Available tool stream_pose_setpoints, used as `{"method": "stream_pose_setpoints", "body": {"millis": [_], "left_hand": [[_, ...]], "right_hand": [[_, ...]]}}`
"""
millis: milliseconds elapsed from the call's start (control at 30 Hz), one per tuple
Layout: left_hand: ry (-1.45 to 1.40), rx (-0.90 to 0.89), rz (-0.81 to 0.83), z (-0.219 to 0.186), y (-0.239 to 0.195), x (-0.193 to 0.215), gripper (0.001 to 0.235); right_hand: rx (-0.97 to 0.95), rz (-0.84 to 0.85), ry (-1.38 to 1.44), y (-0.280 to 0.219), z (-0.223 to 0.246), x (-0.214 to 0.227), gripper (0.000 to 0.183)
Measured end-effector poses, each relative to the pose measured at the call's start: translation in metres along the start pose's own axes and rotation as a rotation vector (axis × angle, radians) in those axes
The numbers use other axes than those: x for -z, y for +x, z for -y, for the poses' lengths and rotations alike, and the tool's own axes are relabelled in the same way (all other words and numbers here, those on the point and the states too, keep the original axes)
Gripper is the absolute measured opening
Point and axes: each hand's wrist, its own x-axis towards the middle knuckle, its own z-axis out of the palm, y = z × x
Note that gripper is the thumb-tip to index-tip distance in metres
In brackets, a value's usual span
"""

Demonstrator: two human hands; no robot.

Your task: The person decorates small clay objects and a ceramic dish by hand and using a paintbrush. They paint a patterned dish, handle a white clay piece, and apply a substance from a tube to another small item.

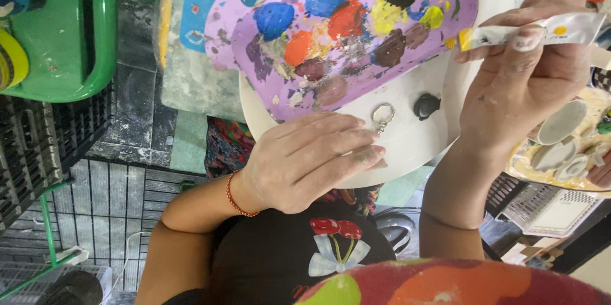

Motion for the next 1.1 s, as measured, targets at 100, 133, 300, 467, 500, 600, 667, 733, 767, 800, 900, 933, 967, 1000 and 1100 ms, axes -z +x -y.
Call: {"method": "stream_pose_setpoints", "body": {"millis": [100, 133, 300, 467, 500, 600, 667, 733, 767, 800, 900, 933, 967, 1000, 1100], "left_hand": [[0.144, -0.026, -0.078, -0.002, -0.006, -0.001, 0.025], [0.204, -0.042, -0.115, -0.003, -0.012, -0.001, 0.022], [0.056, 0.087, -0.462, 0.010, -0.049, -0.021, 0.020], [0.001, 0.171, -0.601, 0.012, -0.060, -0.038, 0.020], [0.004, 0.180, -0.589, 0.013, -0.059, -0.039, 0.020], [-0.033, 0.200, -0.561, 0.016, -0.062, -0.037, 0.020], [-0.049, 0.209, -0.540, 0.018, -0.063, -0.038, 0.021], [-0.039, 0.226, -0.518, 0.017, -0.064, -0.038, 0.022], [-0.038, 0.227, -0.493, 0.017, -0.065, -0.037, 0.023], [-0.037, 0.229, -0.467, 0.016, -0.067, -0.035, 0.023], [-0.020, 0.246, -0.459, 0.016, -0.067, -0.034, 0.025], [-0.012, 0.255, -0.467, 0.015, -0.066, -0.034, 0.026], [-0.008, 0.254, -0.458, 0.015, -0.066, -0.034, 0.026], [-0.003, 0.252, -0.448, 0.015, -0.066, -0.033, 0.025], [0.004, 0.244, -0.466, 0.015, -0.064, -0.034, 0.025]], "right_hand": [[-0.011, -0.049, -0.028, -0.002, 0.010, -0.009, 0.029], [-0.020, -0.036, -0.063, -0.003, 0.017, -0.015, 0.028], [-0.015, 0.226, -0.350, -0.006, 0.054, -0.049, 0.021], [0.060, 0.444, -0.577, 0.010, 0.065, -0.076, 0.020], [0.088, 0.463, -0.635, 0.012, 0.068, -0.079, 0.020], [0.104, 0.489, -0.718, 0.013, 0.069, -0.084, 0.022], [0.094, 0.488, -0.729, 0.012, 0.066, -0.083, 0.021], [0.086, 0.487, -0.729, 0.010, 0.062, -0.082, 0.018], [0.085, 0.486, -0.730, 0.009, 0.060, -0.082, 0.017], [0.086, 0.483, -0.736, 0.008, 0.059, -0.081, 0.016], [0.087, 0.472, -0.735, 0.006, 0.057, -0.081, 0.018], [0.084, 0.471, -0.732, 0.006, 0.057, -0.081, 0.018], [0.082, 0.469, -0.728, 0.006, 0.057, -0.082, 0.019], [0.079, 0.469, -0.724, 0.006, 0.058, -0.082, 0.019], [0.068, 0.475, -0.714, 0.006, 0.062, -0.084, 0.015]]}}
